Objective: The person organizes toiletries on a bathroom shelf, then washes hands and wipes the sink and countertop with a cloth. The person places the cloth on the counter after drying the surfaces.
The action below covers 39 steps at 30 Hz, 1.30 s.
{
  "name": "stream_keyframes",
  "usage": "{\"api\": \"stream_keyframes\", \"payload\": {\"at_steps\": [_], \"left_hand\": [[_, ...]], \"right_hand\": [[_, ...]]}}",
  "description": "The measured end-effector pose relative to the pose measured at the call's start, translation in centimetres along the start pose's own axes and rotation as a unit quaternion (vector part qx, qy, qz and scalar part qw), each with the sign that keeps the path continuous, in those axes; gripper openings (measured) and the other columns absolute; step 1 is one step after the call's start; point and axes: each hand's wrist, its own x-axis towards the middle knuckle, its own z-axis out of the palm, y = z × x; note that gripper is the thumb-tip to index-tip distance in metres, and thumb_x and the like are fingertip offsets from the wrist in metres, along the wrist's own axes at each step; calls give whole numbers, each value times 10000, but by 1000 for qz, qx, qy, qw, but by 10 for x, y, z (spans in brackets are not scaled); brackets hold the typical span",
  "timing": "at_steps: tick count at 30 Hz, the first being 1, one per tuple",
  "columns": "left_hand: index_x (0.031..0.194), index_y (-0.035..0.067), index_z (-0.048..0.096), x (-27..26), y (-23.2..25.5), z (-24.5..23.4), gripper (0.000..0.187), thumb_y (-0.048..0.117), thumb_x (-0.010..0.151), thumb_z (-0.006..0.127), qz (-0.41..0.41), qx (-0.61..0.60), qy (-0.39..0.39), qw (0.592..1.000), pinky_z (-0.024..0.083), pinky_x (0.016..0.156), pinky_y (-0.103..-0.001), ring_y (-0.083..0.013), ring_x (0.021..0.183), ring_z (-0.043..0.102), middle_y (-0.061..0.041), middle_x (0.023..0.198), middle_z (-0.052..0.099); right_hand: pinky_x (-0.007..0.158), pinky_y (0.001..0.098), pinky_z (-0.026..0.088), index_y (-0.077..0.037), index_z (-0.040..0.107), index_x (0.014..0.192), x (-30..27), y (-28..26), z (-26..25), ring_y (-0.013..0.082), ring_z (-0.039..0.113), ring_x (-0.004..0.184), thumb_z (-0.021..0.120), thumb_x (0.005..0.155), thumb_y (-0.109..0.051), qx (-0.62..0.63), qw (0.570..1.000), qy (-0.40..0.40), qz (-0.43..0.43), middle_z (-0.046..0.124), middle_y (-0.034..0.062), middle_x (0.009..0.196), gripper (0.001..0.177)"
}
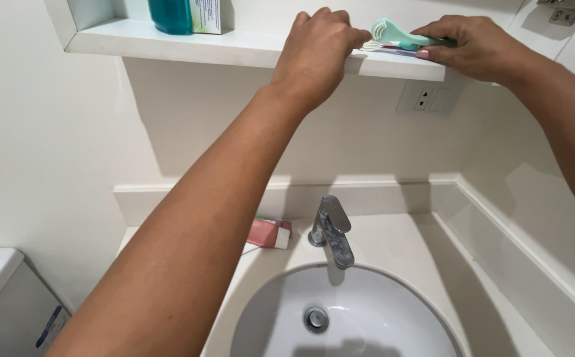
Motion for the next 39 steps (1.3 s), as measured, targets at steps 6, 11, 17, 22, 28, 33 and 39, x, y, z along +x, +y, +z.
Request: {"api": "stream_keyframes", "payload": {"at_steps": [6,11,17,22,28,33,39], "left_hand": [[1076,172,804,20,-5,12,405,-66,781,662,-31,-1,-71,997,424,789,-459,-281,906,636,-77,928,738],[1034,133,796,32,-17,19,269,-4,826,694,-84,-52,-112,989,507,837,-444,-279,910,705,-102,980,762],[991,120,771,45,-18,28,183,29,864,676,-167,-71,-158,971,585,789,-390,-260,922,720,-91,1005,752],[983,120,779,45,-15,26,158,49,889,672,-184,-83,-163,966,586,832,-377,-248,960,723,-78,1050,762],[990,136,793,40,-8,12,210,26,868,662,-190,-97,-163,963,578,827,-389,-251,963,713,-75,1081,744],[1013,133,791,43,-11,11,203,45,889,657,-234,-114,-214,941,582,834,-374,-210,976,722,-50,1061,764],[1096,138,766,35,-22,29,326,2,822,656,-113,-110,-109,981,569,817,-390,-226,944,717,-94,1051,756]], "right_hand": [[1006,459,436,-226,566,1513,5,9,5,292,529,1184,505,1103,-337,-13,999,-9,-44,569,130,1268,429],[993,433,463,-316,616,1471,6,9,4,262,548,1152,535,1060,-349,54,998,-34,-14,571,114,1226,420],[961,458,484,-307,709,1381,10,6,7,279,557,1136,672,1015,-262,-55,990,50,-117,626,95,1249,371],[903,423,521,-283,734,1332,7,1,7,255,613,1028,710,974,-192,-80,991,59,-91,650,76,1189,370],[859,396,527,-222,751,1306,-2,-5,7,251,622,1003,677,1028,-127,-37,990,77,-114,652,85,1154,303],[795,404,552,-230,773,1278,-5,-4,10,232,672,906,713,1006,-168,-42,992,115,-37,733,99,1076,285],[765,402,540,-218,798,1284,-10,-4,15,238,686,893,766,1019,-242,-28,990,134,-37,753,124,1036,268]]}}
